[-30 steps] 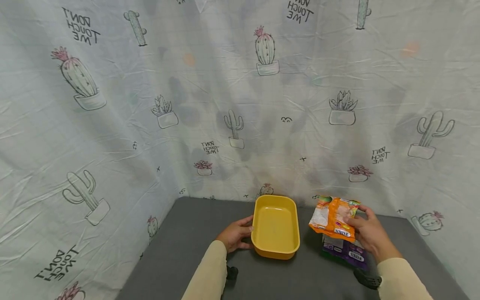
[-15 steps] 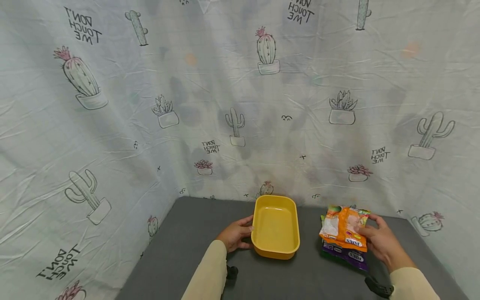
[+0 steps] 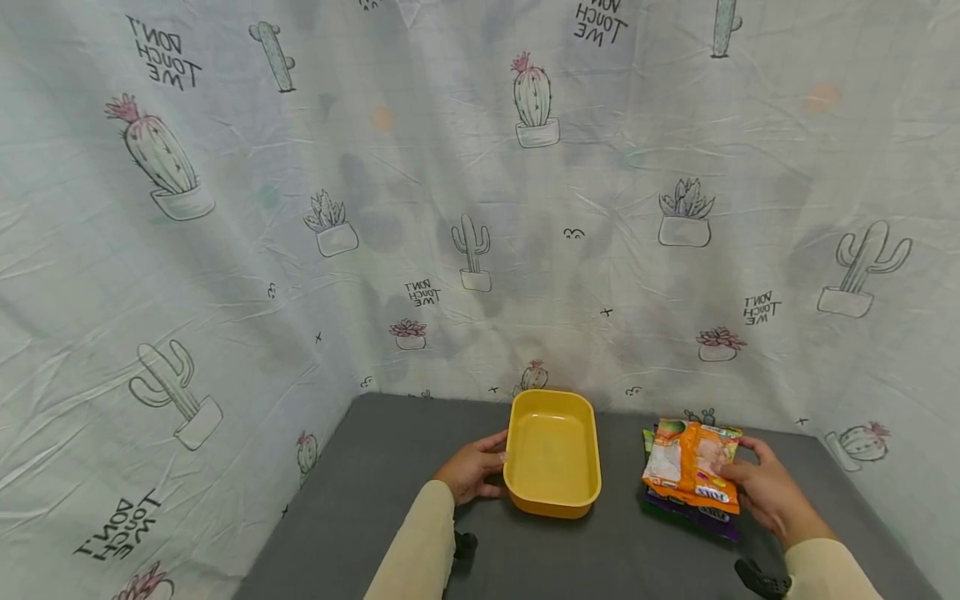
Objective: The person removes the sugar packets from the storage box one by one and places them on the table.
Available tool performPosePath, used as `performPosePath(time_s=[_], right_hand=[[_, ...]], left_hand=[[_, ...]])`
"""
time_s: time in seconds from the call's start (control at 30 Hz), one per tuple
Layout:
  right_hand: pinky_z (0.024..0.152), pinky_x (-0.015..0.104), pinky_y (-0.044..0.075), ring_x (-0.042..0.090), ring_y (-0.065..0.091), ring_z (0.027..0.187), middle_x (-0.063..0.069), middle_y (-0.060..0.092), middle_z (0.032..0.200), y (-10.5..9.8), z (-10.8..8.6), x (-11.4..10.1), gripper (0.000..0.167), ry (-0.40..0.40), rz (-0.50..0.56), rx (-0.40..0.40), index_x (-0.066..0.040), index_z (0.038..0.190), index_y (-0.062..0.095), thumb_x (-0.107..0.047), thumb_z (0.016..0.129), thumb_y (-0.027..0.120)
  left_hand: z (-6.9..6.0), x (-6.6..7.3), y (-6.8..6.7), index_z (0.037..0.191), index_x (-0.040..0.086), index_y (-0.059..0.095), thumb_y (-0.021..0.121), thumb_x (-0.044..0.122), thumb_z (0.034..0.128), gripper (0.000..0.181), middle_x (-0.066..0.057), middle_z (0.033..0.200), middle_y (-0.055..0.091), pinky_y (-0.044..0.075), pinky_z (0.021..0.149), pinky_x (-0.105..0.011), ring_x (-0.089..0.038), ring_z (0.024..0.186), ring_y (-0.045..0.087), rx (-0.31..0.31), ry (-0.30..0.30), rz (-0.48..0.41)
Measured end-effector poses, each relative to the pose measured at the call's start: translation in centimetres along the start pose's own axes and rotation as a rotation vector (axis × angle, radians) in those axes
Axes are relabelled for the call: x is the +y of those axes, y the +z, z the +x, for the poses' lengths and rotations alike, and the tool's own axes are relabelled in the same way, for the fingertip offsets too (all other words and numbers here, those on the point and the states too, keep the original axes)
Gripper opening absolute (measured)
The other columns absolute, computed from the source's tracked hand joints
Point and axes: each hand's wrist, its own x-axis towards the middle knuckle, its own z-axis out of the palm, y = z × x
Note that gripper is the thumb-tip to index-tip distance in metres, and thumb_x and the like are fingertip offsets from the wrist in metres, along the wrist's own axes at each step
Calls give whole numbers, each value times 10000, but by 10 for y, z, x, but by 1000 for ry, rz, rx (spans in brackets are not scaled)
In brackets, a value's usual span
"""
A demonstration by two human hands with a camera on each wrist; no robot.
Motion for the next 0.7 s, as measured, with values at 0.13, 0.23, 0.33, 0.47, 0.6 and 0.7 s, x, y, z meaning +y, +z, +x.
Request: performPosePath(time_s=[0.13, 0.23, 0.33, 0.47, 0.6, 0.7], right_hand=[[751, 466, 647, 253, 739, 845, 194, 630, 1134, 2, 0, 0, 920, 19, -18, 18, 32, 1658, -79, 46, 1060, 620], [722, 459, 645, 254, 731, 814, 205, 629, 1092, 4, 0, -1, 896, 28, -62, 39, 52, 1646, -49, 55, 1048, 619], [705, 461, 640, 260, 724, 798, 248, 615, 1100, 7, -1, -2, 881, 35, -129, 58, 82, 1635, -24, 41, 1043, 627], [718, 465, 633, 327, 709, 861, 385, 507, 1235, 10, 0, -4, 864, 53, -241, 101, 151, 1597, 39, 12, 1024, 670], [869, 551, 585, 502, 592, 1086, 473, 353, 1375, 12, 1, -5, 864, 82, -365, 161, 247, 1532, 102, -10, 987, 721], [999, 665, 491, 596, 468, 1209, 500, 299, 1418, 12, 3, -3, 873, 107, -409, 200, 290, 1512, 119, -8, 969, 733]], left_hand=[[0, 0, 0, 1681, 110, 450, 687, 119, 1087, 640, -158, 1483, 630, 592, 924, -617, -344, 1288, 648, -1, 2, -5], [2, -1, -1, 1685, 110, 441, 680, 120, 1093, 639, -166, 1487, 626, 591, 928, -614, -348, 1289, 647, -8, -3, -11], [4, -2, -2, 1694, 102, 417, 658, 119, 1105, 637, -186, 1509, 608, 591, 930, -612, -358, 1305, 638, -18, -1, -8], [5, -3, -3, 1697, 95, 408, 648, 122, 1110, 634, -200, 1533, 585, 590, 931, -614, -369, 1325, 625, -17, 1, -9], [5, -4, -3, 1689, 95, 426, 668, 141, 1103, 636, -185, 1549, 574, 593, 929, -609, -361, 1320, 628, -11, 4, -4], [5, -5, -3, 1684, 108, 443, 684, 174, 1099, 636, -155, 1562, 568, 596, 931, -594, -340, 1316, 629, -15, 5, 2]])
